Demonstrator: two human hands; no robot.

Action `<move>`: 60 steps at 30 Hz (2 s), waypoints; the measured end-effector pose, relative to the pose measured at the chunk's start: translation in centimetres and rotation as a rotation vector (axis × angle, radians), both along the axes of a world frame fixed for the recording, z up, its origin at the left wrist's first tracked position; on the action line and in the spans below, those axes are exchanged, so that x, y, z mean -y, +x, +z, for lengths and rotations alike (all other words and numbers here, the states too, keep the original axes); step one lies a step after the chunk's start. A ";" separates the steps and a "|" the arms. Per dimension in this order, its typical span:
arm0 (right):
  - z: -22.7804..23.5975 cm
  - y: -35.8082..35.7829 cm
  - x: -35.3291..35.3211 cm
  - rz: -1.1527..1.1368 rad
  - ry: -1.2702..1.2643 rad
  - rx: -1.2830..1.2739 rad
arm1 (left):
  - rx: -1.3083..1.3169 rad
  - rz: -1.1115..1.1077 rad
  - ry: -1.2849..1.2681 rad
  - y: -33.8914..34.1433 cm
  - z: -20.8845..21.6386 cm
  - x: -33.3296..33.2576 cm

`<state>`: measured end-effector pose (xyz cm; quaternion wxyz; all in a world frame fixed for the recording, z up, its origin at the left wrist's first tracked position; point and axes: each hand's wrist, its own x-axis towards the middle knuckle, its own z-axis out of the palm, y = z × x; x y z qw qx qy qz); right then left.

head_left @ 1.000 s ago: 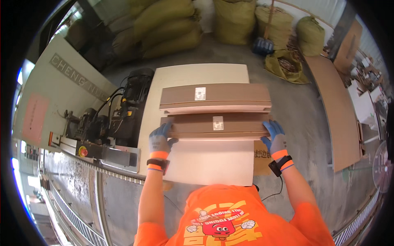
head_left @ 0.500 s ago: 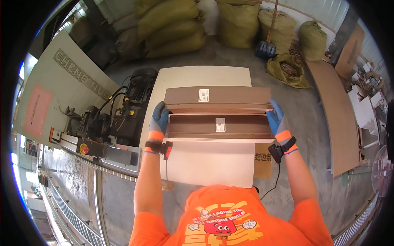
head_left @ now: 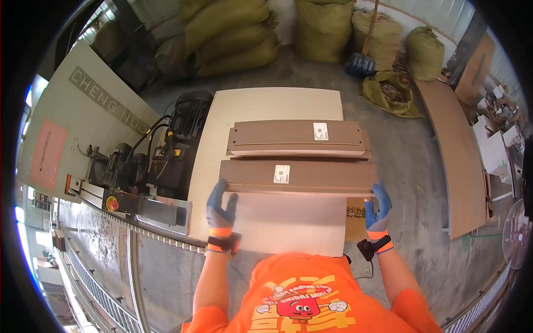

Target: Feeding wood panels into an edge-banding or processing machine in a factory.

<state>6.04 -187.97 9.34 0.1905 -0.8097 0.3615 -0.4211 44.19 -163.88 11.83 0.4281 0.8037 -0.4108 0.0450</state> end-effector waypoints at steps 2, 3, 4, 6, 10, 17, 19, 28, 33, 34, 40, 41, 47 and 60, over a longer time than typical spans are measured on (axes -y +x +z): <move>-0.7 0.2 0.1 -0.026 -0.080 -0.087 | 0.175 -0.021 0.077 0.5 -0.6 -0.2; -0.9 0.3 0.4 -0.067 -0.163 -0.176 | 0.179 -0.005 0.078 0.8 -0.9 -0.5; -0.8 0.3 0.9 -0.056 -0.164 -0.173 | 0.243 -0.010 0.109 0.8 -0.6 -0.2; -0.5 0.3 2.0 0.027 -0.084 -0.143 | 0.338 -0.023 0.119 1.0 0.0 0.6; -0.5 0.9 2.9 0.043 0.006 -0.184 | 0.219 -0.066 0.211 1.8 -0.2 0.4; -1.3 0.1 4.2 0.090 0.007 -0.226 | -0.082 0.043 0.257 2.0 0.4 1.6; -1.2 0.3 4.2 0.100 -0.033 -0.254 | -0.072 0.081 0.255 2.5 0.1 1.8; 3.1 3.1 0.2 0.031 -0.222 -0.330 | -0.252 0.027 0.079 1.7 -0.4 -0.4; 4.0 8.0 -5.0 0.453 -0.285 -0.289 | -0.095 0.073 0.057 -4.0 -2.6 -4.7; 3.4 9.3 -5.5 0.547 -0.263 -0.285 | -0.156 0.031 0.102 -5.3 -2.9 -5.9; 1.6 19.4 -10.9 0.969 -0.108 -0.274 | -0.070 -0.128 0.346 -12.3 -5.8 -12.9; 1.9 21.2 -11.8 0.992 -0.122 -0.272 | -0.068 -0.131 0.344 -13.2 -5.9 -13.6; 1.5 30.9 -17.1 1.206 -0.324 -0.333 | -0.057 -0.019 0.267 -15.0 -7.2 -15.8; -4.8 32.6 -18.1 1.097 -0.200 -0.702 | -0.093 -0.179 0.374 -13.6 -7.9 -13.5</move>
